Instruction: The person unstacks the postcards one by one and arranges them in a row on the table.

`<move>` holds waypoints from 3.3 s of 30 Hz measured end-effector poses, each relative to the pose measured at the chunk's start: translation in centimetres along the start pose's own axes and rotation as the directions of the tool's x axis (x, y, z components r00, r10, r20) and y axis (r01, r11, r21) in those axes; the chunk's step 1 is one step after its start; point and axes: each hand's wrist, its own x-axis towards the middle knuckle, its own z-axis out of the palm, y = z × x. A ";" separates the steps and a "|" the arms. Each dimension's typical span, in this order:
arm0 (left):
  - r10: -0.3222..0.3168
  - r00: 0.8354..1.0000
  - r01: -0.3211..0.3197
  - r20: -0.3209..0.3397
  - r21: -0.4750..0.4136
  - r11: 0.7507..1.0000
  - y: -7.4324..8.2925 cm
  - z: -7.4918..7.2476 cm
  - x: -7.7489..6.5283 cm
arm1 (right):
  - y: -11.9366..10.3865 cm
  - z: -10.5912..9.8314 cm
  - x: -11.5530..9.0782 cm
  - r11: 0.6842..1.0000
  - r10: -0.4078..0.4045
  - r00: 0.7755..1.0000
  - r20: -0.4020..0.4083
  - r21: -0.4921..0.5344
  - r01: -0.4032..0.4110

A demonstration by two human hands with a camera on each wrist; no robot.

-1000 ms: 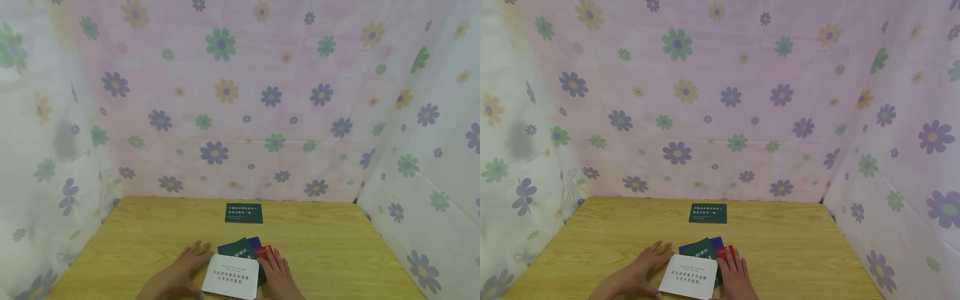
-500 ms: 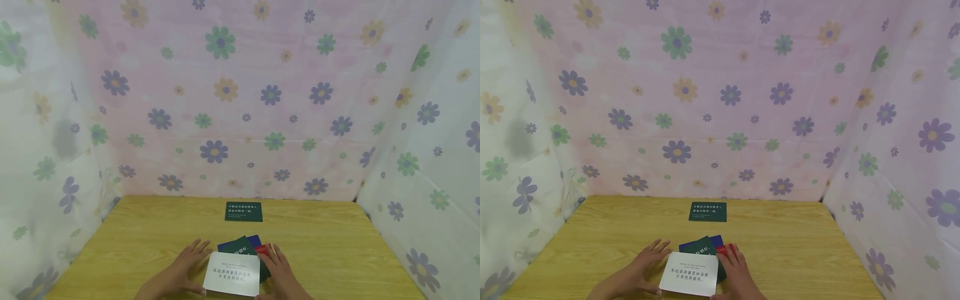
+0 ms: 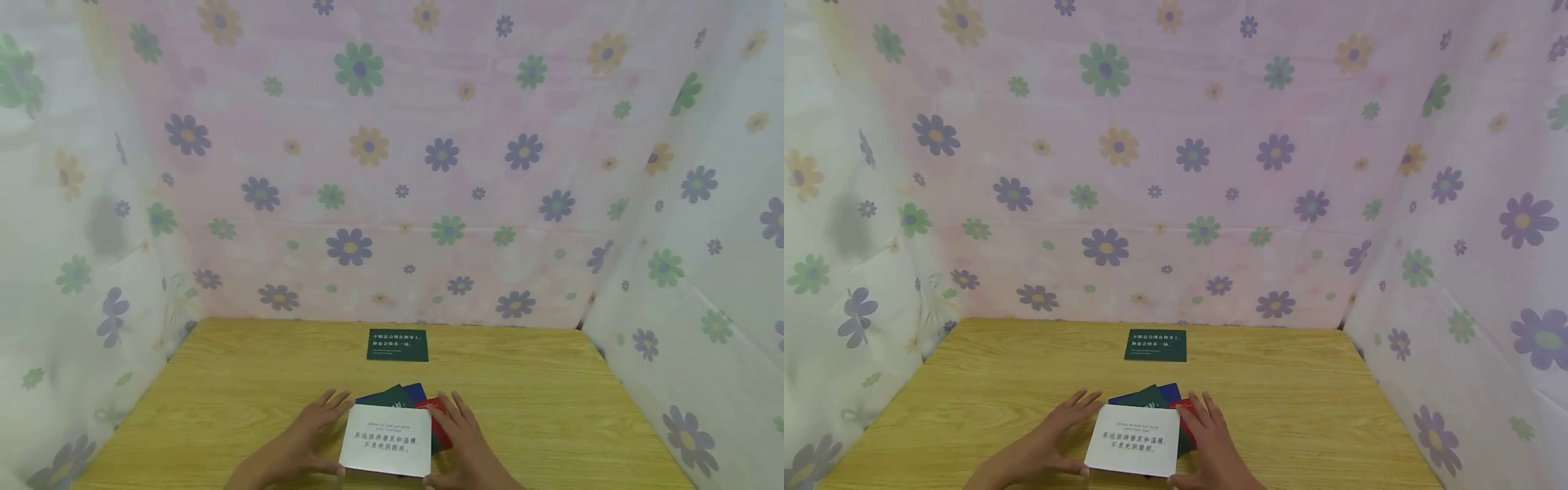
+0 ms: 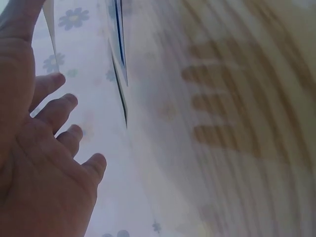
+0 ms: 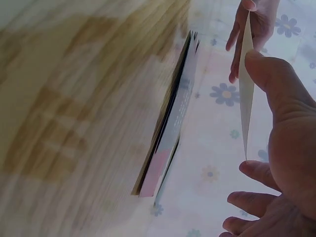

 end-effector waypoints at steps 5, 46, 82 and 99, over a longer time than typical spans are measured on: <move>-0.005 1.000 0.007 -0.026 0.077 0.997 0.2 0.7 1.0 | 1.0 -0.2 0.1 0.999 -0.017 1.000 -0.021 -0.037 0.016; -0.003 0.997 0.015 -0.071 0.171 0.985 2.8 3.9 9.1 | 8.3 -5.0 1.9 0.998 0.002 0.994 -0.106 -0.059 -0.009; -0.099 0.995 0.104 -0.034 0.248 0.963 2.2 4.1 18.8 | 14.6 -8.9 9.0 0.967 -0.009 0.999 0.039 -0.256 0.019; -0.144 0.989 0.138 0.022 0.167 0.976 1.2 4.2 22.5 | 16.6 -10.6 10.4 0.984 0.082 0.988 0.128 -0.169 -0.060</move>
